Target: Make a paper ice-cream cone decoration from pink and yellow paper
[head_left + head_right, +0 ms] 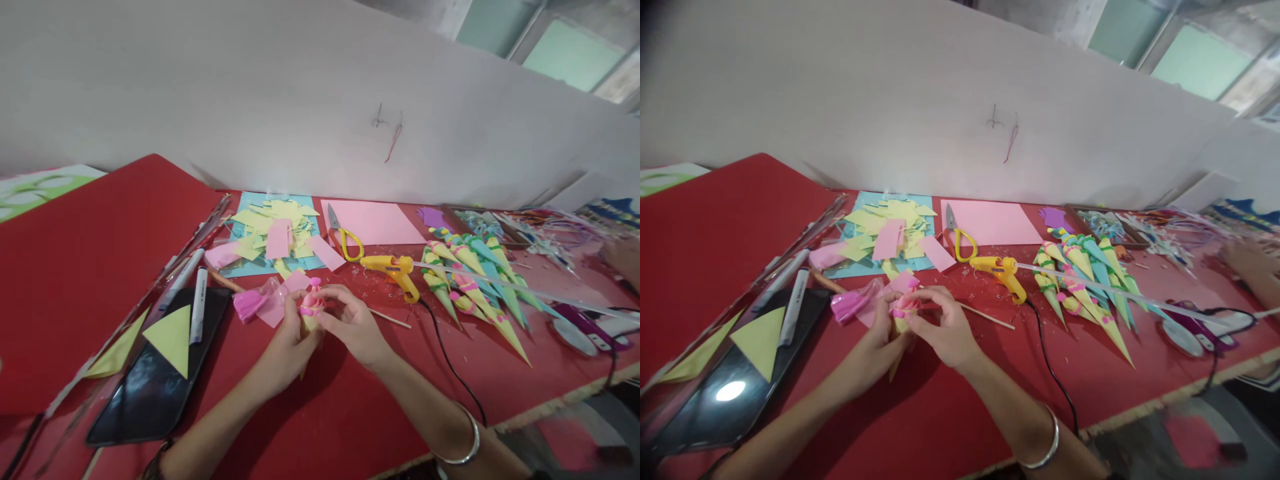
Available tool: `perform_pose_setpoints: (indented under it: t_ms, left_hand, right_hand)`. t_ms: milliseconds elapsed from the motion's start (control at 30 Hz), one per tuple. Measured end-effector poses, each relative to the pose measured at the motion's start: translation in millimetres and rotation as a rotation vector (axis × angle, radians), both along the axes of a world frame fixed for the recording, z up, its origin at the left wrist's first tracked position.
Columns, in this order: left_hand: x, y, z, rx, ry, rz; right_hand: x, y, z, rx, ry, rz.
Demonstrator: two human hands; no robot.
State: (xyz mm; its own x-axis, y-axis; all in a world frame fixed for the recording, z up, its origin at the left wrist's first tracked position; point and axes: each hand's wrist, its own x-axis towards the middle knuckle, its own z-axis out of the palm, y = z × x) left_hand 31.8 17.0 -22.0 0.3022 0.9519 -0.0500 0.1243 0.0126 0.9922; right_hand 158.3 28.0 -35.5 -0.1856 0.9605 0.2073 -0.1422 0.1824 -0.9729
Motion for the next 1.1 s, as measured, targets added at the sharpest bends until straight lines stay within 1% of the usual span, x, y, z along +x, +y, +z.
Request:
perform_pose_setpoints:
  t_ms: [367, 633, 933, 1033, 1100]
  left_hand:
    - [0.7, 1.7, -2.1, 0.07, 0.024, 0.01]
    - [-0.9, 0.8, -5.1, 0.095, 0.044, -0.022]
    - [-1.5, 1.8, -4.1, -0.004, -0.001, 0.015]
    - [-2.2, 1.7, -3.5, -0.052, -0.029, 0.018]
    - [-2.7, 1.6, -3.1, -0.054, -0.041, 0.031]
  right_hand:
    - [-0.2, -0.4, 3.0, -0.03, -0.022, -0.004]
    - [-0.9, 0.0, 0.3, -0.033, 0.022, 0.005]
    - [-0.1, 1.2, 3.7, -0.001, 0.061, 0.021]
    - [0.5, 1.6, 3.5, 0.003, 0.028, 0.022]
    - [0.6, 1.4, 3.2, 0.02, 0.011, 0.026]
